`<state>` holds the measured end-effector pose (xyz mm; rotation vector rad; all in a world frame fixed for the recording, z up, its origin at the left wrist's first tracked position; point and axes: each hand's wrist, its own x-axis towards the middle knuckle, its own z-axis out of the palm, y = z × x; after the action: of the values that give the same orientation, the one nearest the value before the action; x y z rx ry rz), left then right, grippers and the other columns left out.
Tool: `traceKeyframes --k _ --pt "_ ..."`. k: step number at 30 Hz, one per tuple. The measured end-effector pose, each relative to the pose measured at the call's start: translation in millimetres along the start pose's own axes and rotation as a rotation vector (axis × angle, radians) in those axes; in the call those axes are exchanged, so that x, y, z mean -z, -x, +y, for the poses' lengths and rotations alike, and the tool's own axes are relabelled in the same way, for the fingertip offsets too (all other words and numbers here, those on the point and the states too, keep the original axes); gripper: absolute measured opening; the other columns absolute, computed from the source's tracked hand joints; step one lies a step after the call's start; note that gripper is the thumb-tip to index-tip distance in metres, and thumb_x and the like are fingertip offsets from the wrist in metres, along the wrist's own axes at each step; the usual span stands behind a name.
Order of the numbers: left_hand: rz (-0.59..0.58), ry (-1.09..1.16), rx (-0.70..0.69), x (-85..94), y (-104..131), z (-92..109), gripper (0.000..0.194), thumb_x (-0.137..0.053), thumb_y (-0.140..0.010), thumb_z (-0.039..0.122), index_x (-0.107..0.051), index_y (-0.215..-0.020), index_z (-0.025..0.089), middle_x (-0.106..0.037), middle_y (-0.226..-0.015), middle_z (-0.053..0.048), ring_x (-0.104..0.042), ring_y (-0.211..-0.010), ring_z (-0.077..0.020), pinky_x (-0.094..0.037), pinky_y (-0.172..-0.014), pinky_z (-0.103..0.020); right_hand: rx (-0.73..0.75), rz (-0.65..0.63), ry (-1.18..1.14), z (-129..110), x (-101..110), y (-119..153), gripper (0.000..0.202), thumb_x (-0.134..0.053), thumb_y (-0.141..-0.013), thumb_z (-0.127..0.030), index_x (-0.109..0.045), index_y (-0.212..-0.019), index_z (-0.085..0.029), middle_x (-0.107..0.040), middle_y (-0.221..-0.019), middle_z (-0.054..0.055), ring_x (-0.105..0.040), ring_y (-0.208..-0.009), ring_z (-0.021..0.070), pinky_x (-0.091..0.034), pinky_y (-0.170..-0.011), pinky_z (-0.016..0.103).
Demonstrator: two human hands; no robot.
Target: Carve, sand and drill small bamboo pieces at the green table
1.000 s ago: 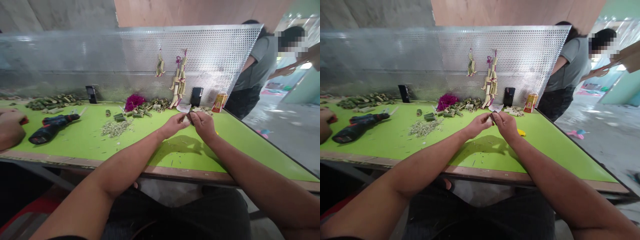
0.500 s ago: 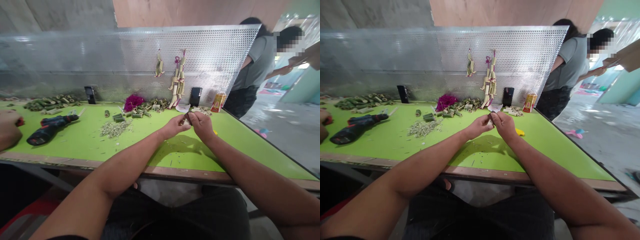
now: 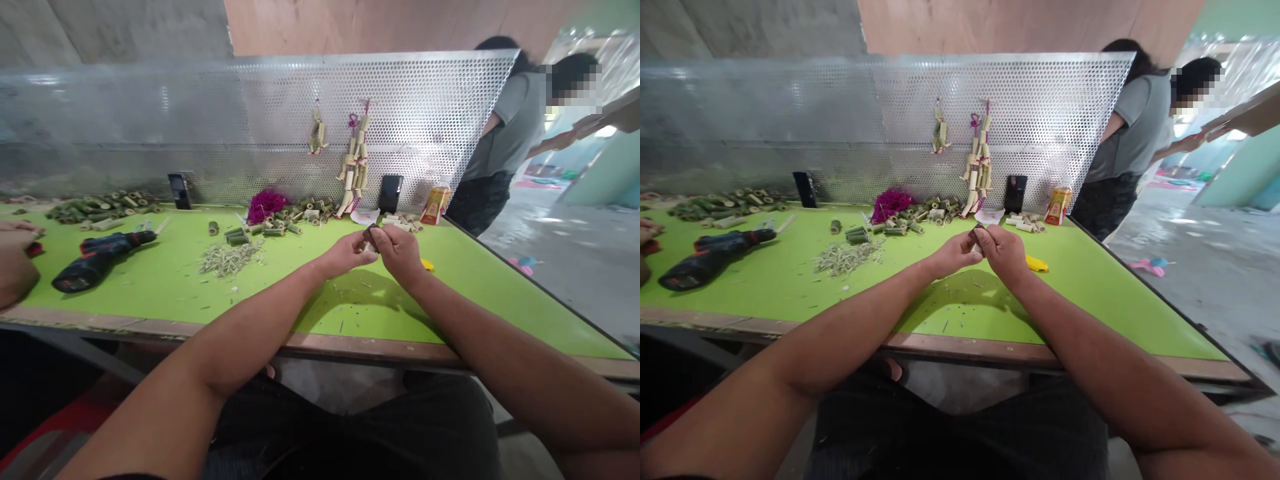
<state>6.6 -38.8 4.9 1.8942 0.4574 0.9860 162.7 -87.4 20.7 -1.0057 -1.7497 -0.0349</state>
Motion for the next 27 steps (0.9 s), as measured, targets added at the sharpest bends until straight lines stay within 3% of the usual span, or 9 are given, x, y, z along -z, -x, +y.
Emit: traceKeyframes --k 6,13,17,22,27 --pt "0.021 0.041 -0.018 -7.3 -2 1 0.057 -0.074 -0.071 0.044 -0.058 -0.116 0.012 -0.062 -0.106 -0.01 -0.056 -0.097 -0.0195 -0.045 -0.089 -0.035 -0.009 0.012 0.023 3 2 -2 0.041 -0.043 -0.095 -0.046 -0.044 -0.063 -0.02 -0.044 -0.057 -0.002 -0.04 -0.055 0.0118 -0.029 -0.054 0.027" --pt "0.144 0.188 -0.019 7.4 1 21 0.045 -0.061 -0.083 0.049 -0.056 -0.114 0.017 -0.059 -0.118 -0.01 -0.058 -0.096 -0.0149 -0.046 -0.092 -0.036 -0.04 -0.037 0.054 8 3 -1 0.044 -0.043 -0.094 -0.048 -0.046 -0.061 -0.02 -0.046 -0.056 -0.001 -0.041 -0.053 0.0119 -0.029 -0.053 0.027" --pt "0.102 0.18 -0.016 7.4 2 17 0.056 -0.065 -0.078 0.054 -0.056 -0.118 0.016 -0.06 -0.114 -0.011 -0.057 -0.094 -0.0154 -0.046 -0.089 -0.036 -0.028 0.038 -0.011 4 1 0 0.044 -0.041 -0.095 -0.049 -0.047 -0.062 -0.02 -0.049 -0.057 0.0 -0.043 -0.055 0.0127 -0.032 -0.054 0.027" --pt "0.012 0.082 0.06 -8.0 2 4 0.06 -0.073 -0.071 0.051 -0.06 -0.117 0.015 -0.063 -0.108 -0.011 -0.056 -0.099 -0.0202 -0.045 -0.09 -0.038 -0.008 0.034 0.073 2 2 -1 0.044 -0.043 -0.094 -0.051 -0.045 -0.061 -0.021 -0.045 -0.054 -0.001 -0.039 -0.053 0.0127 -0.028 -0.052 0.028" --pt "0.096 0.173 -0.011 -5.1 -1 10 0.059 -0.072 -0.072 0.052 -0.058 -0.115 0.014 -0.061 -0.111 -0.011 -0.055 -0.102 -0.0198 -0.045 -0.093 -0.037 -0.024 0.02 0.1 5 3 -1 0.044 -0.041 -0.094 -0.051 -0.048 -0.064 -0.021 -0.048 -0.057 0.0 -0.041 -0.054 0.0128 -0.028 -0.053 0.027"
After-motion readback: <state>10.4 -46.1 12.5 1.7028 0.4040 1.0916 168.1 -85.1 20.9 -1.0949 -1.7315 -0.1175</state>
